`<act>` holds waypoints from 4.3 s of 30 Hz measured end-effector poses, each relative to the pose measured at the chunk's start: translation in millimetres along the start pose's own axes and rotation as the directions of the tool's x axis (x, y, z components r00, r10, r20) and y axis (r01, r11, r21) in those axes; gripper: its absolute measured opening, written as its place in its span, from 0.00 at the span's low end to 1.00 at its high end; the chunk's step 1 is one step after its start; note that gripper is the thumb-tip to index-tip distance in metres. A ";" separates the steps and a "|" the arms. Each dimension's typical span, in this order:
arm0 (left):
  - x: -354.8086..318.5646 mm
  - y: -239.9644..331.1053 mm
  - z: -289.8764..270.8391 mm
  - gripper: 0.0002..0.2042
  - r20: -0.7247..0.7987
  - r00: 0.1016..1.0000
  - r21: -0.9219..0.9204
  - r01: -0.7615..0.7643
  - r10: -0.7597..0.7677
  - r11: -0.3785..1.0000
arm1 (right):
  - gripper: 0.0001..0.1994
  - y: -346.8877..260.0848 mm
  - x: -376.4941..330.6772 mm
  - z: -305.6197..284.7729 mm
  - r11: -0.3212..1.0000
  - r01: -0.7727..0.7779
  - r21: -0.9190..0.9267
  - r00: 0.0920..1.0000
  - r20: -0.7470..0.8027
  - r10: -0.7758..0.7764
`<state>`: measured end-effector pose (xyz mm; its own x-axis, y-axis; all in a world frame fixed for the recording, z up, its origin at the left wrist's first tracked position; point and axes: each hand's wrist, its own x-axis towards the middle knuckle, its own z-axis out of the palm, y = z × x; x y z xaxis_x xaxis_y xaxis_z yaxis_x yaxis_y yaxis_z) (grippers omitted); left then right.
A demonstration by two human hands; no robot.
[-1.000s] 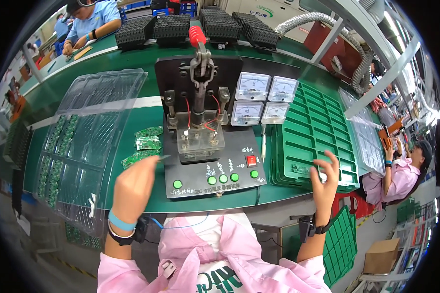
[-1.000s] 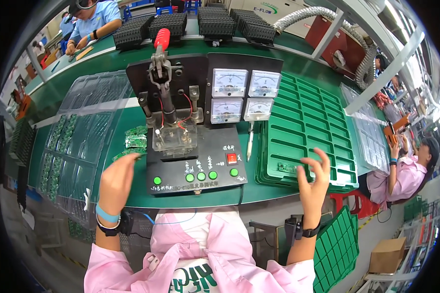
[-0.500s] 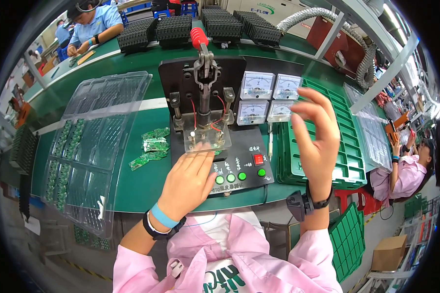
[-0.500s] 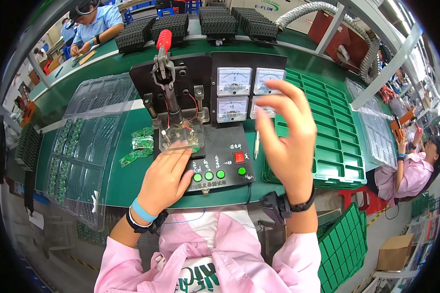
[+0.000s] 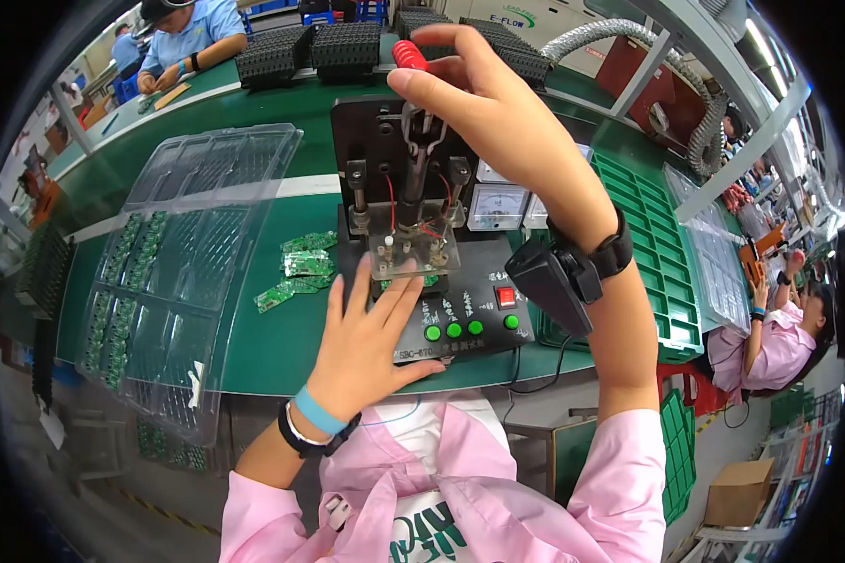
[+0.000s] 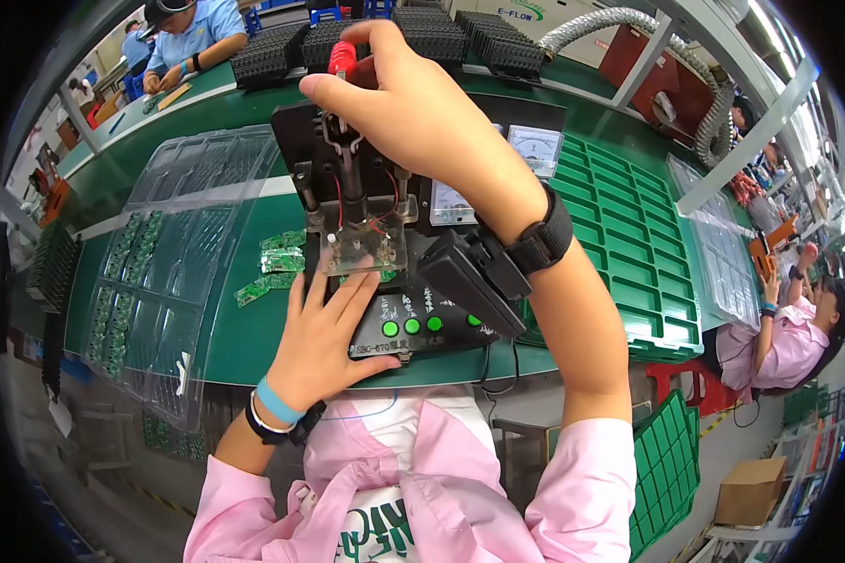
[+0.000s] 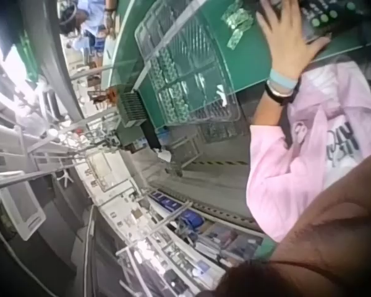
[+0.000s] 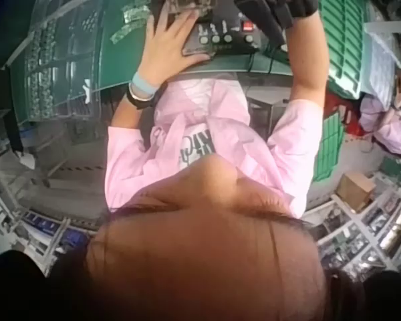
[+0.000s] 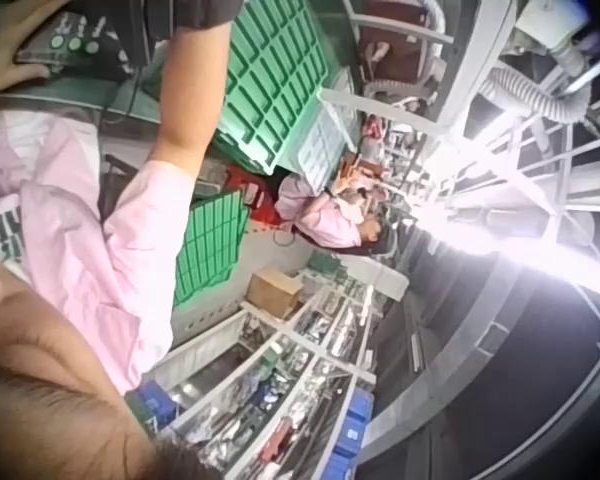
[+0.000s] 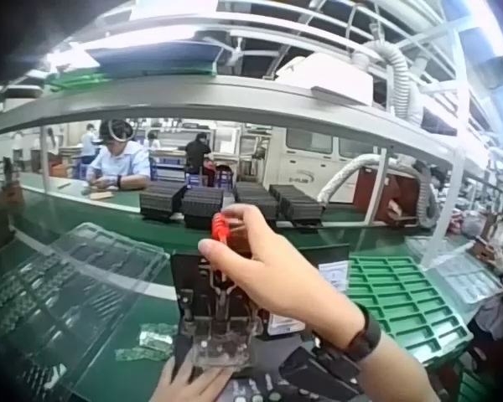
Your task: The person is testing printed circuit boards (PCBs) by placing them into a testing fixture, pulling a lever, and monitoring gauges.
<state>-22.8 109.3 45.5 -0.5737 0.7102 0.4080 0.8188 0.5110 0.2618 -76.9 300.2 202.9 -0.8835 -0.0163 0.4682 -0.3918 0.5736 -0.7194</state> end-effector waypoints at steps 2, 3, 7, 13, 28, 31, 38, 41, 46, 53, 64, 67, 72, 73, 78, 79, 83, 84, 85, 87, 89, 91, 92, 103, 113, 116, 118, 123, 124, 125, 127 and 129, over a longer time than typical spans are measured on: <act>-14.3 14.8 2.2 0.37 -0.005 1.000 0.019 0.018 -0.018 1.000 | 0.28 1.9 -13.4 -0.7 0.972 0.231 0.048 0.966 -0.131 -0.223; -26.0 22.7 6.0 0.35 -0.012 0.999 0.042 0.040 -0.040 0.998 | 0.28 6.0 -25.5 1.8 0.887 0.457 0.064 0.865 -0.263 -0.427; -86.3 1.8 13.9 0.30 -0.163 0.972 -0.044 0.164 -0.169 0.985 | 0.29 20.5 -114.2 17.0 0.779 0.616 -0.115 0.788 0.088 -0.610; -71.8 -3.2 33.0 0.25 -0.310 0.928 -0.318 0.107 -0.209 0.942 | 0.24 65.4 -203.2 32.8 0.897 0.162 -0.410 0.986 0.040 -0.160; -5.5 -50.8 -38.6 0.36 -0.030 0.999 -0.137 0.010 -0.015 0.991 | 0.21 87.6 -248.1 59.2 0.740 0.256 -0.622 0.963 0.095 -0.253; 14.8 -44.3 -41.4 0.41 0.040 0.997 -0.032 -0.059 0.060 0.998 | 0.20 87.7 -246.2 57.5 0.740 0.251 -0.625 0.962 0.076 -0.263; 12.1 -46.2 -38.4 0.41 0.114 0.993 -0.055 -0.015 0.022 0.998 | 0.13 69.5 -204.4 38.6 0.834 0.335 -0.439 0.931 0.291 -0.220; -2.6 -56.0 -25.8 0.39 0.071 0.997 -0.045 -0.034 0.038 0.998 | 0.15 36.5 -122.3 34.0 0.577 0.735 -0.356 0.663 0.194 -0.723; -2.6 -43.3 -34.9 0.30 -0.040 0.999 -0.005 0.012 -0.012 1.000 | 0.27 23.0 -19.5 13.3 0.460 0.709 -0.535 0.531 -0.024 -0.847; -49.2 -101.4 -46.7 0.15 0.048 0.968 0.121 0.238 -0.245 0.964 | 0.14 65.9 -114.8 15.9 0.994 0.111 -0.011 0.914 -0.391 -0.106; -42.8 -93.8 -46.2 0.13 -0.020 0.947 -0.101 0.317 -0.321 0.943 | 0.12 82.9 -128.9 50.8 0.965 -0.257 -0.048 0.960 0.104 0.260; -28.7 -62.0 -55.9 0.13 -0.072 0.964 -0.220 0.236 -0.258 0.946 | 0.12 76.9 -127.7 42.0 0.927 -0.374 0.010 0.922 0.109 0.371; -1.9 -28.8 -27.1 0.09 -0.136 0.985 -0.157 -0.127 0.106 0.979 | 0.10 73.1 -155.5 13.3 0.945 -0.320 0.058 0.940 -0.101 0.325; 4.3 -22.8 -22.4 0.10 -0.181 0.966 -0.109 -0.207 0.185 0.972 | 0.10 71.5 -161.8 3.9 0.945 -0.321 0.063 0.940 -0.100 0.326; 24.6 -19.4 4.8 0.14 -0.113 0.970 -0.023 -0.220 0.216 0.975 | 0.11 90.9 -201.4 -62.0 0.935 -0.346 -0.079 0.867 -0.407 0.287; 25.8 -17.8 5.6 0.14 -0.109 0.968 -0.026 -0.231 0.227 0.973 | 0.11 100.3 -210.7 -74.4 0.933 -0.352 -0.078 0.861 -0.417 0.290; 18.1 -13.0 3.9 0.20 0.018 0.972 0.085 -0.234 0.233 0.969 | 0.11 126.7 -235.3 -97.6 0.877 -0.465 -0.123 0.770 -0.545 0.332; 18.8 -10.9 3.2 0.23 0.054 0.977 0.102 -0.213 0.208 0.972 | 0.11 132.1 -239.3 -97.8 0.864 -0.490 -0.120 0.752 -0.559 0.349; 19.8 -8.5 2.5 0.27 0.089 0.979 0.118 -0.194 0.184 0.974 | 0.10 134.5 -240.8 -97.4 0.849 -0.515 -0.117 0.733 -0.574 0.366; 18.7 -1.3 -1.1 0.30 0.129 0.975 0.115 -0.196 0.181 0.974 | 0.10 135.3 -245.2 -97.3 0.821 -0.558 -0.120 0.697 -0.604 0.386; 21.5 4.5 -5.0 0.34 0.158 0.982 0.023 -0.106 0.101 0.994 | 0.09 140.5 -242.1 -96.3 0.796 -0.448 -0.408 0.775 -0.621 0.118; 21.6 14.7 -4.5 0.36 0.187 0.979 -0.039 -0.077 0.083 0.996 | 0.08 136.5 -243.8 -99.7 0.729 -0.409 -0.549 0.797 -0.603 -0.006; 18.5 20.6 -4.5 0.37 0.180 0.981 0.002 -0.066 0.065 0.998 | 0.07 132.5 -244.8 -101.5 0.762 -0.409 -0.502 0.791 -0.612 0.022; 103.9 0.3 -81.6 0.38 -0.379 0.924 0.113 -0.001 0.044 0.994 | 0.04 94.6 -239.3 -78.2 0.881 -0.308 -0.359 0.792 -0.610 0.029; 27.4 -23.0 -29.6 0.22 -0.425 0.823 -0.091 -0.453 0.377 0.887 | 0.15 63.6 -222.4 13.8 0.957 0.108 -0.270 0.976 -0.155 -0.154; -1.6 -56.6 -25.3 0.23 -0.335 0.919 -0.228 -0.294 0.209 0.928 | 0.18 55.7 -219.7 22.8 0.943 0.135 -0.306 0.953 -0.220 -0.208; -11.3 -67.4 -26.3 0.27 -0.079 0.993 -0.213 -0.101 0.086 0.972 | 0.19 63.3 -227.4 32.7 0.899 0.215 -0.382 0.919 -0.232 -0.318; -23.5 -73.4 -20.6 0.29 0.042 0.999 -0.159 -0.023 0.030 0.987 | 0.21 87.8 -247.8 65.2 0.740 0.302 -0.601 0.898 -0.081 -0.432; -23.8 -75.4 -20.8 0.30 0.020 1.000 -0.175 -0.005 0.008 0.985 | 0.21 89.1 -249.3 67.3 0.720 0.284 -0.633 0.928 -0.008 -0.373; -23.5 -76.9 -20.9 0.31 -0.001 1.000 -0.192 0.013 -0.014 0.981 | 0.21 88.4 -248.4 67.5 0.717 0.280 -0.639 0.929 -0.007 -0.369; -18.7 -73.0 -19.4 0.33 -0.020 0.999 -0.218 0.028 -0.033 0.976 | 0.21 85.2 -244.1 70.5 0.784 0.236 -0.573 0.944 -0.057 -0.326; -9.3 -64.8 -17.2 0.36 -0.155 0.987 -0.317 -0.018 -0.033 0.948 | 0.21 83.4 -242.8 71.2 0.814 0.210 -0.542 0.951 -0.079 -0.298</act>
<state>-70.2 61.2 39.8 -0.5898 0.6092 0.5301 0.7941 0.3183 0.5178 86.6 293.7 -7.4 -0.7033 -0.1213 0.7005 -0.3648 0.9073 -0.2091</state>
